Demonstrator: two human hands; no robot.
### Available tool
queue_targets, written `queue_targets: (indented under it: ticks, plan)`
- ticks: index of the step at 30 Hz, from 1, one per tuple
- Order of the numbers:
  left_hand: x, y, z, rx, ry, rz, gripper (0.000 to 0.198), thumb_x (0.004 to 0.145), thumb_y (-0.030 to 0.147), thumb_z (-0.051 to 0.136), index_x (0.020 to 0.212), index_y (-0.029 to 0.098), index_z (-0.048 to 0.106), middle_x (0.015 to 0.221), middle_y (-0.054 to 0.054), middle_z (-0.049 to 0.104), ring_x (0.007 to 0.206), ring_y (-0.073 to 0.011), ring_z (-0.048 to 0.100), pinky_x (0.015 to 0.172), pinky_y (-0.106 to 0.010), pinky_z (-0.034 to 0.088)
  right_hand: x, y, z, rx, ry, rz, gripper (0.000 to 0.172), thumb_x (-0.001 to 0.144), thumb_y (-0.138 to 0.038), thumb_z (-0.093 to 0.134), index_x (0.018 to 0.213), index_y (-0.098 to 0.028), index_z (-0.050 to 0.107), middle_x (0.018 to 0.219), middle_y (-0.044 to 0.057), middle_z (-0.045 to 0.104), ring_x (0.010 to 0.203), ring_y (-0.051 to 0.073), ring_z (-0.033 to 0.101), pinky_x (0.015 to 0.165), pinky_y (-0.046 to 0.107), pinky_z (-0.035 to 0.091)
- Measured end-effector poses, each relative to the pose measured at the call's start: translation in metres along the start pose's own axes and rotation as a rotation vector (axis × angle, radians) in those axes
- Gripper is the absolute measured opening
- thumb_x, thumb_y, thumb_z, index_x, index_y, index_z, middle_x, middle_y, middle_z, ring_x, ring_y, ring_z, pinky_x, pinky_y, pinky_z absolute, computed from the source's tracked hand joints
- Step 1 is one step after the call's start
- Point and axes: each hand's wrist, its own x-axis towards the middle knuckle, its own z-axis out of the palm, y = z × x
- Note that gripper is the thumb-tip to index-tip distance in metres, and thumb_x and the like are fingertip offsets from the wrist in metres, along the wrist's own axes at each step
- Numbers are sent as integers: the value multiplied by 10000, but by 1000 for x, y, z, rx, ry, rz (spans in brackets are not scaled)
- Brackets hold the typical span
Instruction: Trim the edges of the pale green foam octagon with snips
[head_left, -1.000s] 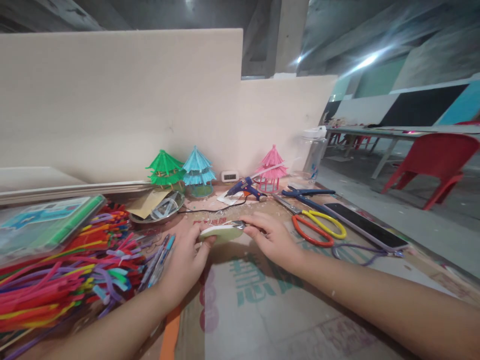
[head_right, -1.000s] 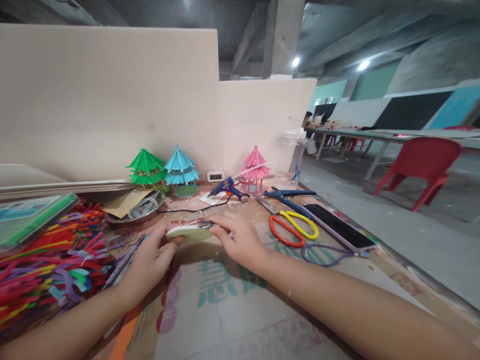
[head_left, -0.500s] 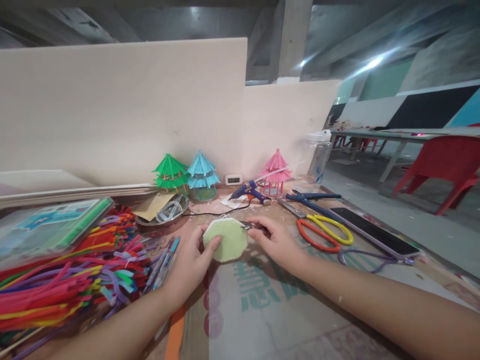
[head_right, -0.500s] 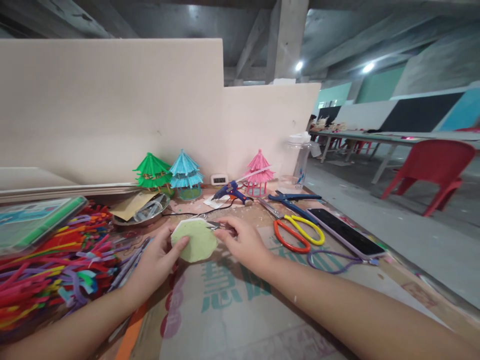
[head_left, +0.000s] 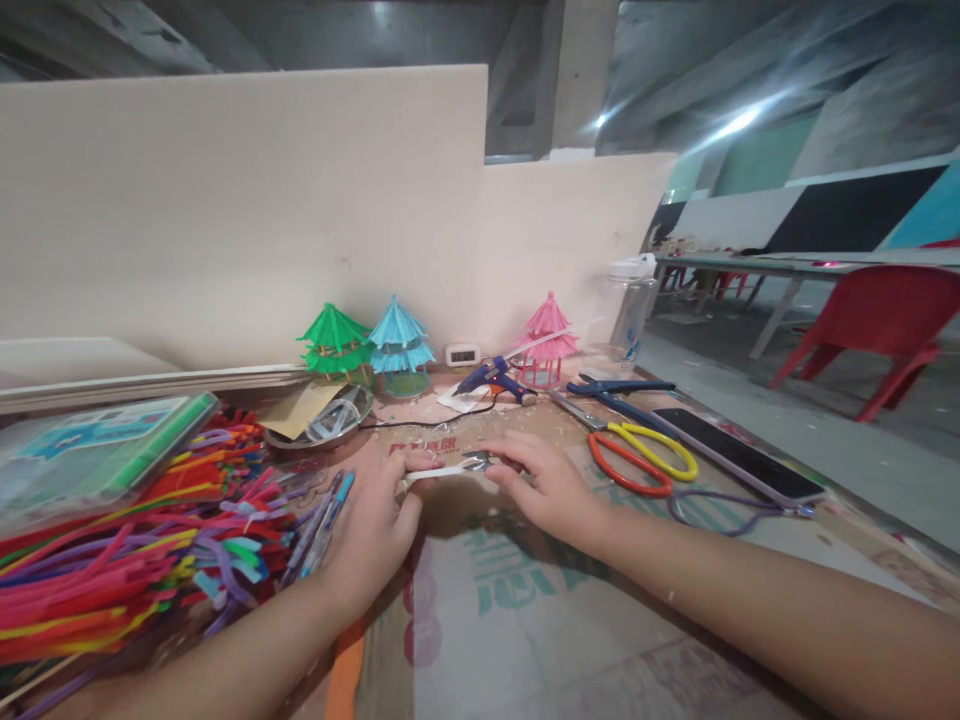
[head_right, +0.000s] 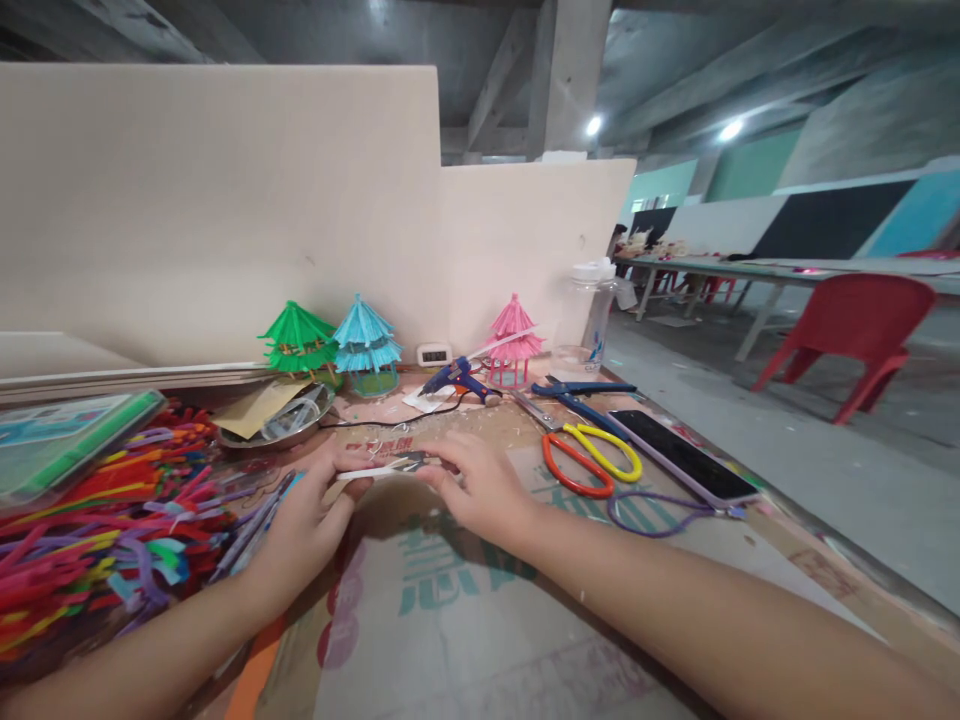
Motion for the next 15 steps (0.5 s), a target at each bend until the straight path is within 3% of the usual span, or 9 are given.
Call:
queue_targets:
  ticks: [5, 15]
  plan:
    - [0, -3, 2, 4, -27, 45, 191, 824, 150, 425, 941, 218, 561, 963, -22, 643, 952, -177, 584, 842, -312, 446, 0, -5, -1, -47, -11, -113, 326, 922, -363, 406, 997, -155, 645, 715, 59, 597, 705, 188, 547, 632, 302, 434]
    - [0, 3, 2, -6, -24, 56, 170, 835, 203, 433, 924, 208, 578, 933, -37, 669, 929, -188, 606, 833, -326, 463, -1, -4, 0, -36, -2, -155, 325, 934, -356, 396, 994, -184, 665, 666, 31, 564, 651, 159, 514, 595, 271, 407]
